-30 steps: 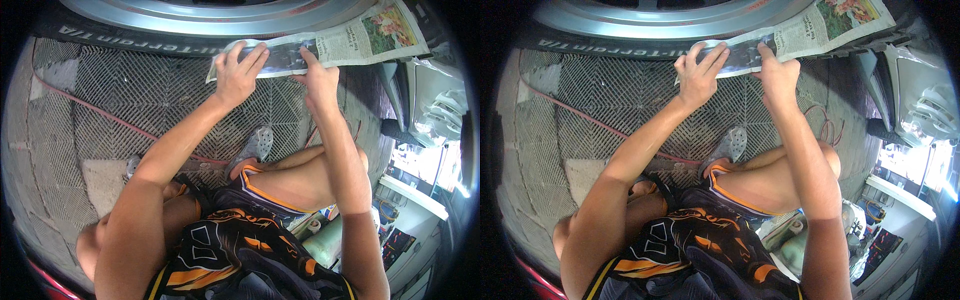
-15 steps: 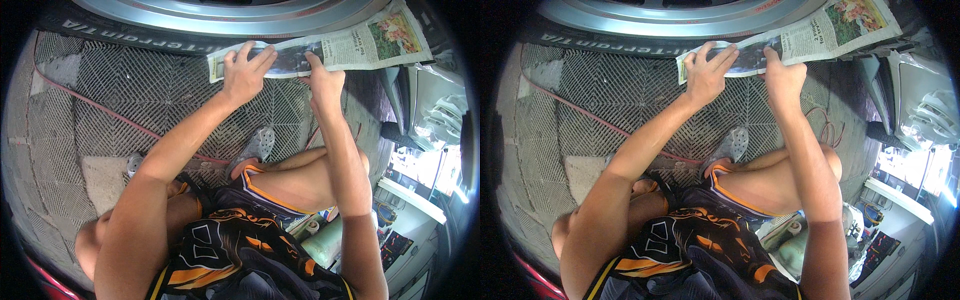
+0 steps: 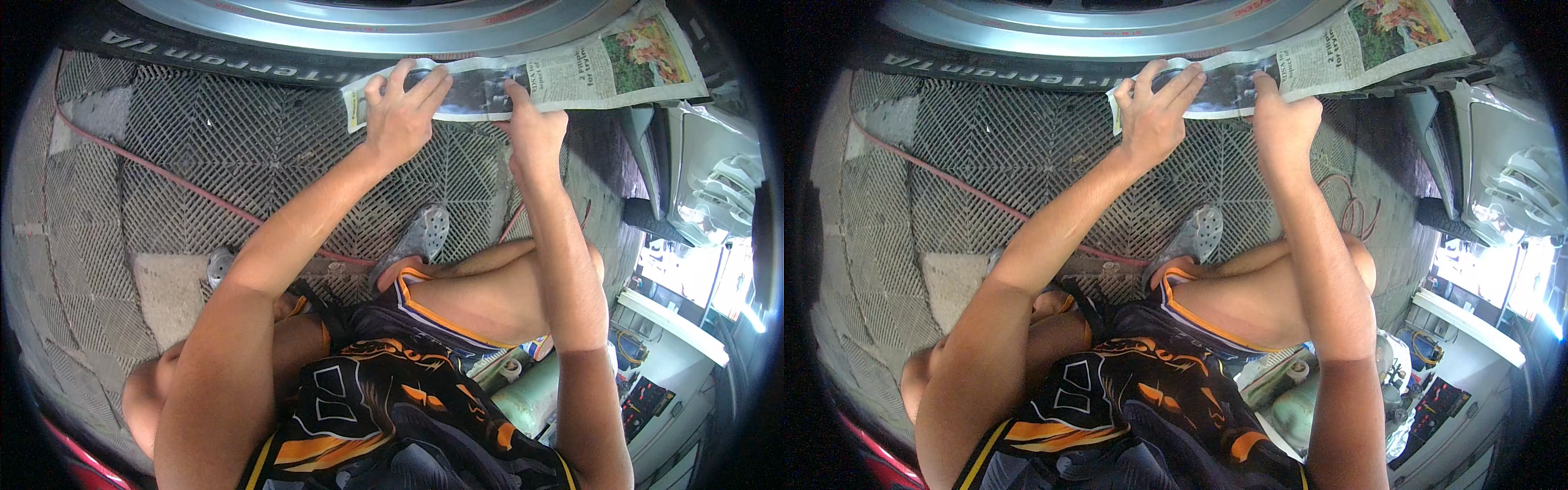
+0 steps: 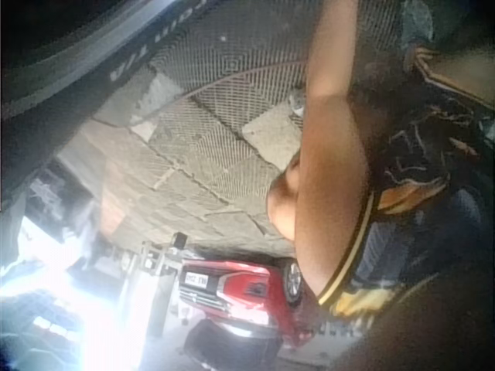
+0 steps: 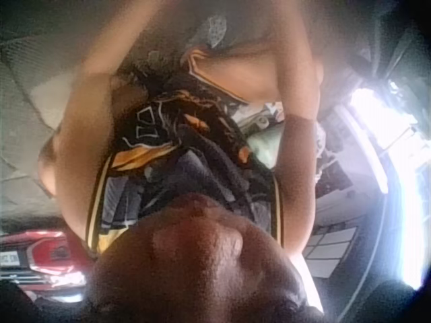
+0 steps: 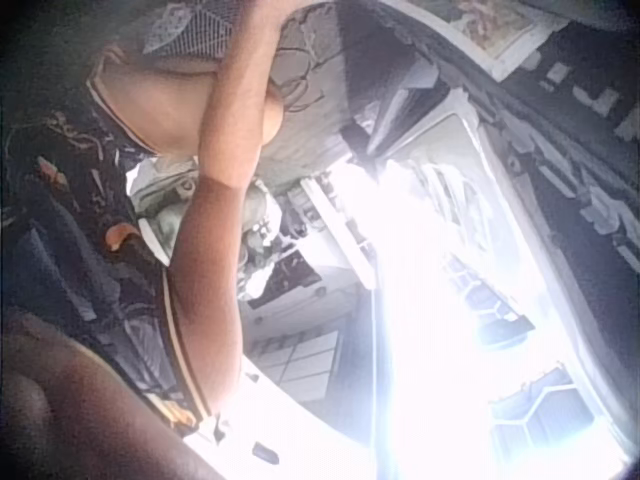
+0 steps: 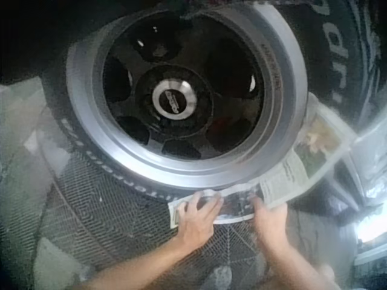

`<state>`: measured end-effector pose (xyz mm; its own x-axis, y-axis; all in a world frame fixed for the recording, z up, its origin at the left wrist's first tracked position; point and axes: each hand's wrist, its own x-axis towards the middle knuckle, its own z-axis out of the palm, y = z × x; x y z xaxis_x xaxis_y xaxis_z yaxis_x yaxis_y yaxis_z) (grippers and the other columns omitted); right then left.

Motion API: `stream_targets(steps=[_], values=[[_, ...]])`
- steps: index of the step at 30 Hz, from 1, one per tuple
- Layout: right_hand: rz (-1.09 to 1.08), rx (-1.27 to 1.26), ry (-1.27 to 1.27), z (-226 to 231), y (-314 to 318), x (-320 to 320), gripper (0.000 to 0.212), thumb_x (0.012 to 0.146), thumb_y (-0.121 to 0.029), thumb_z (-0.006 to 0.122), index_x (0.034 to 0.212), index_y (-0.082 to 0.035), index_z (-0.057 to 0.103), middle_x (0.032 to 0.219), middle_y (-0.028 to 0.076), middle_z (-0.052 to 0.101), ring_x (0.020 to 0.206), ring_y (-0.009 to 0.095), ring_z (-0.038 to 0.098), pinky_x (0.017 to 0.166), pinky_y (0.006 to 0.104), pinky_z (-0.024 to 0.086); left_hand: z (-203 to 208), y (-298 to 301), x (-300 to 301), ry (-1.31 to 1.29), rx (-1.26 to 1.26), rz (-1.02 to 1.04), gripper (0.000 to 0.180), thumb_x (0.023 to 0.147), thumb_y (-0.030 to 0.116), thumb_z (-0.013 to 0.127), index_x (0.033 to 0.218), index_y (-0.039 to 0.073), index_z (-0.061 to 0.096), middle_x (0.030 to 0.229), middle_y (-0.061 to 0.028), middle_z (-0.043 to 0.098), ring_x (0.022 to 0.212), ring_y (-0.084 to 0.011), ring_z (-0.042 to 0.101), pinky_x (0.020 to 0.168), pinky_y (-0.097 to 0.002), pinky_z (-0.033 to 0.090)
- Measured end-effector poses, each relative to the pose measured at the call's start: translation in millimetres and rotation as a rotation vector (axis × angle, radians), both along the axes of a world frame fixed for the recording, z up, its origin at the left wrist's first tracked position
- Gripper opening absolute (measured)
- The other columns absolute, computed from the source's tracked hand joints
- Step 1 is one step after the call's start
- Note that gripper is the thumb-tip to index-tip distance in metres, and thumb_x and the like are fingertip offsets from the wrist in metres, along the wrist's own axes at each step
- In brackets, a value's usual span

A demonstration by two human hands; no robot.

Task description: The person sits on the floor and applies masking tape to the sidewall of a car tire. They smooth the tape along the tire surface and adjust the newspaper used as a backing.

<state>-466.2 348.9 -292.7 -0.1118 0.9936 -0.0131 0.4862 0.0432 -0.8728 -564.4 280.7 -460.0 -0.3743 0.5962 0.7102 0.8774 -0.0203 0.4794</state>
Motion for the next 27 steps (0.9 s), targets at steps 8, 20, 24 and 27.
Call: stream_targets(steps=[8, 20, 24, 27], values=[[0.023, 0.036, -0.022, -3, 2, 2, 0.027, 0.094, -0.010, 0.074, 0.112, 0.009, 0.068, 0.104, 0.013, 0.073, 0.088, 0.018, 0.072, 0.071, 0.0330, 0.062, -5, 0, 2, -0.007, -0.045, -0.007, 0.053, 0.082, 0.001, 0.068, 0.133, 0.017, 0.073, 0.146, 0.0100, 0.064, 0.133, -0.0267, 0.050, 0.097, -0.0448, 0.029], [0.018, -0.061, 0.064, 2, -6, -5, 0.032, 0.099, -0.012, 0.070, 0.123, 0.009, 0.064, 0.113, 0.016, 0.070, 0.092, 0.023, 0.074, 0.068, 0.0359, 0.068, -23, -16, 13, -0.527, 0.023, -0.109, 0.069, 0.100, 0.038, 0.068, 0.155, 0.007, 0.042, 0.163, -0.0263, 0.029, 0.146, -0.0391, 0.034, 0.117, -0.0568, 0.026], [0.010, -0.108, 0.121, 6, -9, -12, 0.031, 0.099, -0.012, 0.069, 0.121, 0.010, 0.064, 0.112, 0.017, 0.070, 0.089, 0.024, 0.075, 0.065, 0.0371, 0.068, -55, -3, 12, -1.749, 0.105, -0.007, 0.074, 0.104, 0.051, 0.061, 0.154, 0.000, 0.041, 0.151, -0.0247, 0.043, 0.143, -0.0376, 0.040, 0.116, -0.0571, 0.030], [-0.003, -0.097, 0.134, 3, -6, -6, 0.031, 0.099, -0.011, 0.068, 0.120, 0.011, 0.064, 0.112, 0.017, 0.070, 0.088, 0.024, 0.075, 0.063, 0.0364, 0.068, -29, -10, 13, -2.332, -0.038, -0.007, 0.089, 0.099, 0.063, 0.063, 0.154, -0.003, 0.040, 0.140, -0.0218, 0.055, 0.134, -0.0337, 0.051, 0.113, -0.0556, 0.035]])
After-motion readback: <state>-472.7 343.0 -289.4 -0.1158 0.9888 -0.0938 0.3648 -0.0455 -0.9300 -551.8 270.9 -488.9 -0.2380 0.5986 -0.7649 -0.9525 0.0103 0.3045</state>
